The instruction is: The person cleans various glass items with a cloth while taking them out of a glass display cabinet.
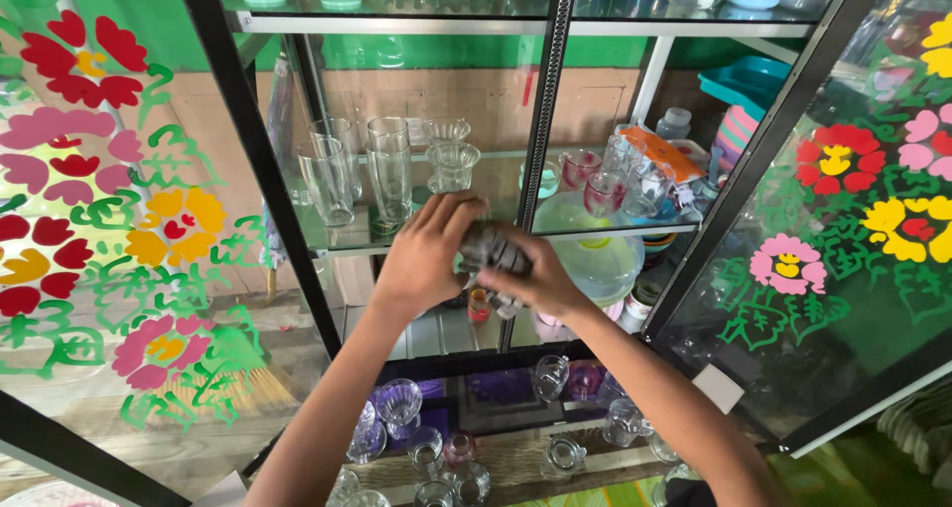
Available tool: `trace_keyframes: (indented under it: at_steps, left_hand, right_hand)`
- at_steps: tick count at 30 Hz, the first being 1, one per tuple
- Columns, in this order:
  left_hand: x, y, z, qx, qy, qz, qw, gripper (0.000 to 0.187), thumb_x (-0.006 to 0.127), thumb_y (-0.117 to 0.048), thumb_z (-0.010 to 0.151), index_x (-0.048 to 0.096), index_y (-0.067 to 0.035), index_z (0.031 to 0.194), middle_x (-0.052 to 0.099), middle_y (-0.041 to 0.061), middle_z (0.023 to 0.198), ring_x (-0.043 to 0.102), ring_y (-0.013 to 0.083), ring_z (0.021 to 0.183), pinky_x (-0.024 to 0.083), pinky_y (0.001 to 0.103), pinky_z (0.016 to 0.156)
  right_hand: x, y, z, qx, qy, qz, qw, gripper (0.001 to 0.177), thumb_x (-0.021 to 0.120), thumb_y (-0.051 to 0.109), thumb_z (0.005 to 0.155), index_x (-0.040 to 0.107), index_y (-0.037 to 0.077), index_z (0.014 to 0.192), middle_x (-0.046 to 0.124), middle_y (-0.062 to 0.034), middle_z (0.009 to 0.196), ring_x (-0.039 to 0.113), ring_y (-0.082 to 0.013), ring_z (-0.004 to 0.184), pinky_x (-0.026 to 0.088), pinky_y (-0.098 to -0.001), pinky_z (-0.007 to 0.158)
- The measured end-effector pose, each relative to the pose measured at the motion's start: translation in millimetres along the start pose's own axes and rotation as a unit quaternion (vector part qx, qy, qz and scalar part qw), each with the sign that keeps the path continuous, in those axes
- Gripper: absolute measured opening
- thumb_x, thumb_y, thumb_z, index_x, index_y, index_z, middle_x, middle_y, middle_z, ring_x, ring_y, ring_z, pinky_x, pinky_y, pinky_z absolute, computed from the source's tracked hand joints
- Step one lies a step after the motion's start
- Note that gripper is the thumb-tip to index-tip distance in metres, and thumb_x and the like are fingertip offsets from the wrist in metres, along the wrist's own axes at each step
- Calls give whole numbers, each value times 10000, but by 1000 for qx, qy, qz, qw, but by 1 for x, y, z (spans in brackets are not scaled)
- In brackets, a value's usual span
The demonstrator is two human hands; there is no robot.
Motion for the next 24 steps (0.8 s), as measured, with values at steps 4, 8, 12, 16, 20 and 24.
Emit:
trace_keyframes:
  at_steps: [4,8,12,16,20,24]
  left_hand:
    - [-14,2,0,12,8,-51,999,825,853,-95,493,540,-51,1255,551,165,1349,589,387,1205,518,444,963]
    - [-11,6,-9,-44,42,-141,988,888,910,-135,513,552,-64,1322,573,165,1273,636,334,1154,539,425,946]
    - [9,21,-16,-120,28,-327,937,840,925,-233,642,463,-36,1315,646,130,1233,668,224,1152,540,365,997]
    - [34,32,-25,-131,8,-425,896,716,838,-296,794,476,-19,1347,591,151,1265,581,207,1209,472,369,1052]
    - [61,32,-25,-216,13,-463,860,612,611,-511,934,558,-18,1293,658,140,1216,593,224,1170,460,351,1025]
    - [80,39,-19,-480,162,-542,671,709,373,-619,1051,639,-90,1441,636,187,1145,533,341,1015,317,459,783]
  right_hand:
    - [0,14,4,-223,24,-256,940,500,856,242,839,668,56,1263,682,-102,1262,649,-263,1196,459,-439,1117]
    - [-5,-1,-5,-60,52,-101,992,465,837,241,877,669,31,1257,702,-56,1194,666,-140,1094,544,-324,964]
    - [-7,-13,-11,120,-41,118,985,467,821,236,895,676,5,1274,702,-68,1077,626,-140,941,542,-338,833]
    - [-10,10,-23,66,-22,37,997,552,737,297,943,590,67,1423,717,-56,1197,626,-100,1040,523,-273,915]
    - [-11,39,-26,-182,28,-202,962,491,861,245,818,656,51,1220,608,-131,1313,607,-271,1237,510,-376,1014]
    - [-17,44,-24,-214,47,-458,861,432,862,185,713,734,146,1124,655,-91,1288,637,-330,1185,552,-403,973]
Point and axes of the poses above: each hand's wrist, its own z-axis towards the middle knuckle, its own x-axis out of the palm, y = z × x, the point moved 1 cm from there along z, towards the middle knuckle
